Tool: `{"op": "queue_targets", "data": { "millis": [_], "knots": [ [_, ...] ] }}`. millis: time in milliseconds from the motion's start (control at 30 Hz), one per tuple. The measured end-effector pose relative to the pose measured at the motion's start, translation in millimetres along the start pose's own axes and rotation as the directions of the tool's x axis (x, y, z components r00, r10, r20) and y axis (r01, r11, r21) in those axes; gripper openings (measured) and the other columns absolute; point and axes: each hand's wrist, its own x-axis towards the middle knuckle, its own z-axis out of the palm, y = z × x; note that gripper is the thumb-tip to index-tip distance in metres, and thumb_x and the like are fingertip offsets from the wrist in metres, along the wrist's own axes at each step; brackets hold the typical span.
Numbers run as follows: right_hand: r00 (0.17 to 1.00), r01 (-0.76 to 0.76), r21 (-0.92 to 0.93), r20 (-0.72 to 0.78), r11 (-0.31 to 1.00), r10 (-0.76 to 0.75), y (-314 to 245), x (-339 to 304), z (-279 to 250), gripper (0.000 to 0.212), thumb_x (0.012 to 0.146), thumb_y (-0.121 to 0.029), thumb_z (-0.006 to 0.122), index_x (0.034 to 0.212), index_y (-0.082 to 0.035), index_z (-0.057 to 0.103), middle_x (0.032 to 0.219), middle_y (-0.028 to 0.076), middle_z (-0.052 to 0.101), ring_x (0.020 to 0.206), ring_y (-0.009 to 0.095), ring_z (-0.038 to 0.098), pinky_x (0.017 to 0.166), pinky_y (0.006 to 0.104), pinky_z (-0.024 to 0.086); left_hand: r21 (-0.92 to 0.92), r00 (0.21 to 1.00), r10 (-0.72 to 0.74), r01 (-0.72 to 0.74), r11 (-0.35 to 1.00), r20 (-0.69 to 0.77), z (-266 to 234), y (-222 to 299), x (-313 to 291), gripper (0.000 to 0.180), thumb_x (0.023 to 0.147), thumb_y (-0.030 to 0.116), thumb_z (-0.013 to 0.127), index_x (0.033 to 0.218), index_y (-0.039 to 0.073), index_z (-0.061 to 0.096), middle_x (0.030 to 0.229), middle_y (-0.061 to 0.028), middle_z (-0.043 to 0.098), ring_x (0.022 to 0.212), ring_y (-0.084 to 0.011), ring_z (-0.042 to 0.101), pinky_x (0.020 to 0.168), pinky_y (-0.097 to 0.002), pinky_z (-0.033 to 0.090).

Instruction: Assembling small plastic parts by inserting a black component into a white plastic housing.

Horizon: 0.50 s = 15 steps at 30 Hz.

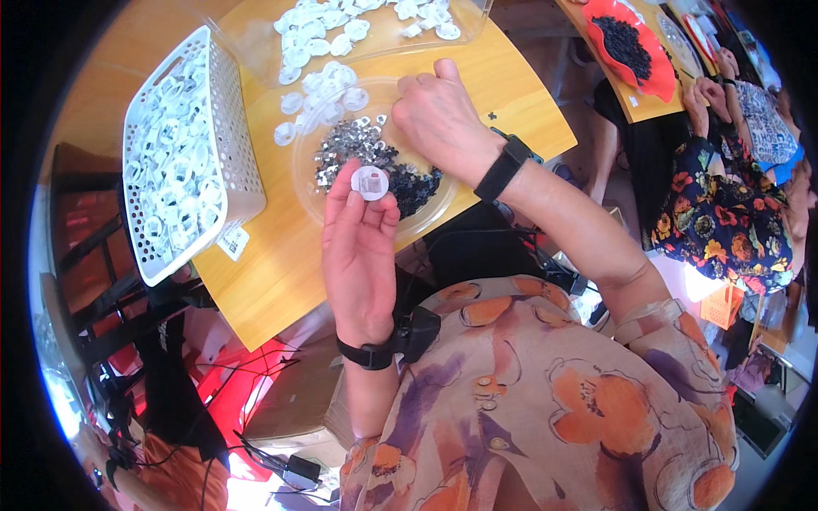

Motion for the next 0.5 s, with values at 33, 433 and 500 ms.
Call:
{"op": "queue_targets", "data": {
  "millis": [33,433,500],
  "knots": [
    [1.000,0.002,0.002,-0.002,1.000,-0.002,-1,1,0,0.013,0.072,-0.014,0.059,0.063,-0.011,0.067,0.067,0.009,0.058,0.068,0.024,0.060,0.074,0.0380,0.035,0.001,1.000,0.003,-0.003,1.000,-0.002,0,1,0,0.044,0.098,0.017,0.048,0.138,0.004,0.037,0.116,-0.0084,0.056,0.095,-0.0141,0.057,0.086,-0.0280,0.046],
    [0.987,-0.082,0.947,0.033,0.312,0.160,-8,-17,-49,0.009,0.079,-0.002,0.067,0.087,-0.004,0.067,0.080,0.005,0.061,0.074,0.020,0.059,0.068,0.0271,0.044,-0.005,0.996,-0.084,0.084,0.996,-0.040,13,6,4,0.029,0.098,0.021,0.049,0.121,0.004,0.049,0.110,-0.0115,0.059,0.086,-0.0153,0.057,0.077,-0.0276,0.047],
    [0.990,0.042,0.921,-0.092,0.386,0.110,-7,-19,-41,0.010,0.078,-0.003,0.069,0.087,-0.005,0.068,0.082,0.004,0.061,0.075,0.020,0.059,0.069,0.0285,0.045,0.026,0.992,-0.120,0.119,0.993,0.041,15,6,5,0.020,0.099,0.021,0.049,0.113,0.006,0.052,0.100,-0.0041,0.060,0.081,-0.0105,0.055,0.072,-0.0231,0.045]
  ]
}}
